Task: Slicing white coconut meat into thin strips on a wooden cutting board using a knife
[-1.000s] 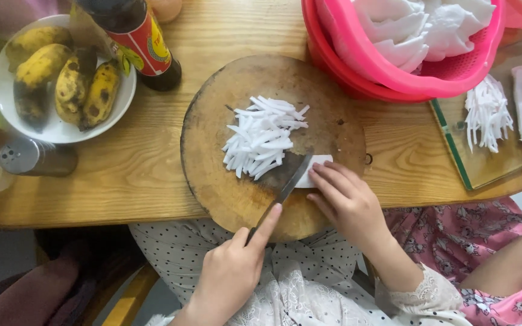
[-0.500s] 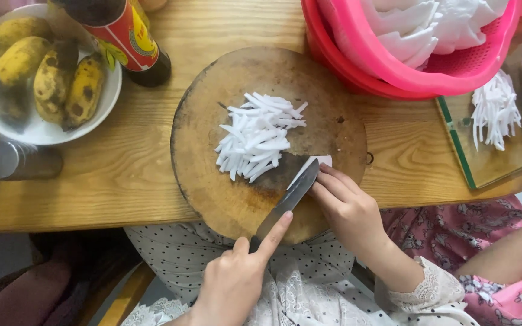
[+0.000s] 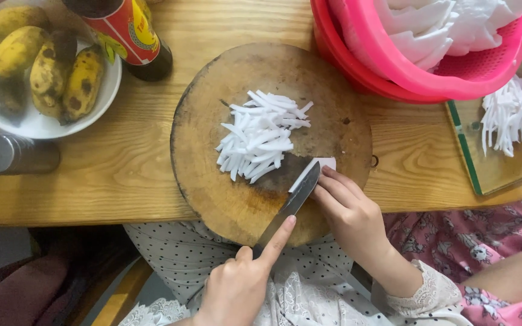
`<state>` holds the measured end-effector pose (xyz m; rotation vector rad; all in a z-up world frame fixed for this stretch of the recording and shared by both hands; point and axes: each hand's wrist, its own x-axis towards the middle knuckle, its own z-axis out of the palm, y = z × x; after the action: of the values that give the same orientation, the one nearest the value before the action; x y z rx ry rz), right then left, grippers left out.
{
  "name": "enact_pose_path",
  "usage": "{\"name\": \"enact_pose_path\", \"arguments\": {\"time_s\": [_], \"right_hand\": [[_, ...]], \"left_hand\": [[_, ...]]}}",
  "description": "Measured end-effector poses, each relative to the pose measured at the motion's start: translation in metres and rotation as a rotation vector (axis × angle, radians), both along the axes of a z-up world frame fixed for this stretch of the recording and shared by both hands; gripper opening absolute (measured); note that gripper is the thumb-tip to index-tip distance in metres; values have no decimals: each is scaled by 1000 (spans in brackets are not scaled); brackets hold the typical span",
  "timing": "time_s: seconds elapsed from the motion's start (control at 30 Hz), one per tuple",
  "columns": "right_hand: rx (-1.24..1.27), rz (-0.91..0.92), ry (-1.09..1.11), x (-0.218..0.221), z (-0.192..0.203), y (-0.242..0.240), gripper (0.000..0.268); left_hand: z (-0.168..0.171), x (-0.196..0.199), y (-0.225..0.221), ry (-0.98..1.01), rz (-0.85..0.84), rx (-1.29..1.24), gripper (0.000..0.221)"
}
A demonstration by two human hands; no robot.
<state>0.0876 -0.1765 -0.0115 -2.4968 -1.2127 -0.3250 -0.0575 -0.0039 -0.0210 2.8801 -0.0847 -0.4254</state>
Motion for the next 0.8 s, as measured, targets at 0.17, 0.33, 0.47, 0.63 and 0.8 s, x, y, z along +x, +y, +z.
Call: {"name": "enact_pose_path", "arguments": {"time_s": [0.17, 0.33, 0.47, 0.63, 0.8], "right_hand": [[10, -1, 19, 1, 1, 1, 16], [35, -5, 47, 1, 3, 2, 15], [45, -8, 30, 2, 2, 3, 20], [48, -32, 13, 1, 1, 3, 15], [60, -47, 25, -2, -2, 3, 9]], "left_hand": [[4, 9, 3, -58, -10, 78, 102], [5, 21, 2, 22, -16, 23, 98], [1, 29, -1, 0, -17, 31, 101], [6, 39, -4, 70, -53, 5, 100], [5, 48, -5, 63, -53, 7, 103]]}}
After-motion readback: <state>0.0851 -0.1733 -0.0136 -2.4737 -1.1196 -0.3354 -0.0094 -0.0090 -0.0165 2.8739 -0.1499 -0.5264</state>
